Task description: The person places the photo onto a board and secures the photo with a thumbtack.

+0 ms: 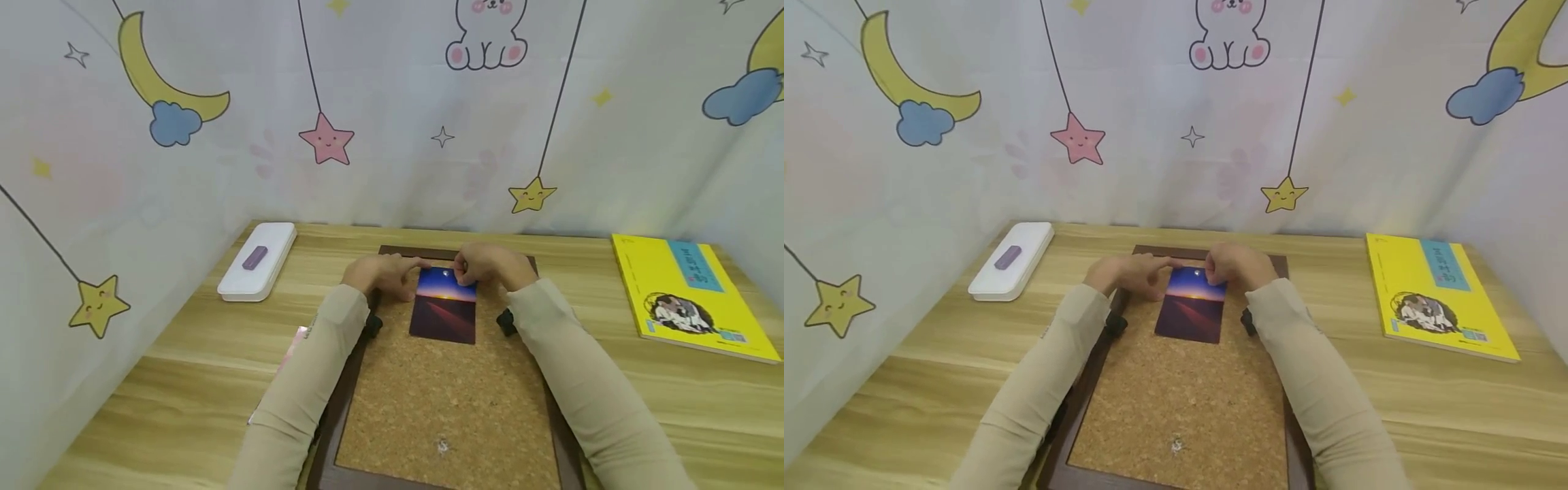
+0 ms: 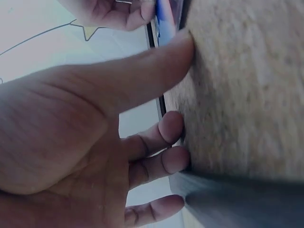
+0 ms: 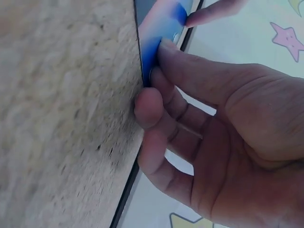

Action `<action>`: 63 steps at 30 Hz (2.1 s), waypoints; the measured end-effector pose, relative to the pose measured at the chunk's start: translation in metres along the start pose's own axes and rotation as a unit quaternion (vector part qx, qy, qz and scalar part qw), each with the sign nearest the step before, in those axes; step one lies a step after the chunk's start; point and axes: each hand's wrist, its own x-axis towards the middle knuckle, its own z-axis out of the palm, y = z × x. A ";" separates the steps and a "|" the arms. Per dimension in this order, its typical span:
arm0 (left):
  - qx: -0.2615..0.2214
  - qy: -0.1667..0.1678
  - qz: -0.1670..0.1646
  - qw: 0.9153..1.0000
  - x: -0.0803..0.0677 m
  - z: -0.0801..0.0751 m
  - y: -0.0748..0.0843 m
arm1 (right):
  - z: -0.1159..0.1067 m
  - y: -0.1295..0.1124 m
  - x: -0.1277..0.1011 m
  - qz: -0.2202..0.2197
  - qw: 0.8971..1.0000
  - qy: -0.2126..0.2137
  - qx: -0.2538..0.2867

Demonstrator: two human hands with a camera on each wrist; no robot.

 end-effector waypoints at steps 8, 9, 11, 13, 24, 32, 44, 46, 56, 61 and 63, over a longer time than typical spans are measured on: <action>0.008 -0.021 -0.047 0.999 -0.008 -0.004 0.005 | -0.002 -0.003 -0.009 0.007 1.000 -0.007 0.009; 0.006 -0.026 -0.052 0.998 -0.009 -0.003 0.005 | -0.001 -0.003 -0.010 -0.003 1.000 -0.003 -0.012; 0.005 -0.035 -0.059 0.998 -0.010 -0.001 0.007 | 0.002 -0.003 -0.013 -0.023 0.999 0.003 -0.044; 0.014 -0.037 -0.059 0.997 -0.012 0.001 0.008 | 0.006 -0.002 -0.017 -0.036 0.998 0.002 -0.055; 0.090 -0.011 -0.022 0.996 -0.023 0.007 0.013 | 0.021 0.007 -0.041 -0.098 0.986 0.042 -0.126; 0.095 0.005 -0.016 0.995 -0.036 0.013 0.014 | 0.027 -0.002 -0.061 -0.046 0.986 0.022 -0.158; 0.079 -0.020 0.019 0.997 -0.057 0.025 0.007 | 0.037 0.005 -0.095 -0.082 0.983 -0.089 -0.135; 0.075 -0.029 0.038 0.996 -0.061 0.026 0.004 | 0.037 0.006 -0.098 -0.095 0.984 -0.091 -0.122; 0.044 -0.036 0.100 0.993 -0.086 0.015 -0.004 | 0.012 0.004 -0.123 -0.087 0.984 -0.125 -0.095; 0.035 -0.039 0.099 0.994 -0.104 0.012 -0.006 | 0.003 0.005 -0.137 -0.080 0.984 -0.146 -0.070; 0.023 -0.037 0.098 0.994 -0.111 0.011 -0.008 | 0.000 0.007 -0.143 -0.084 0.983 -0.148 -0.064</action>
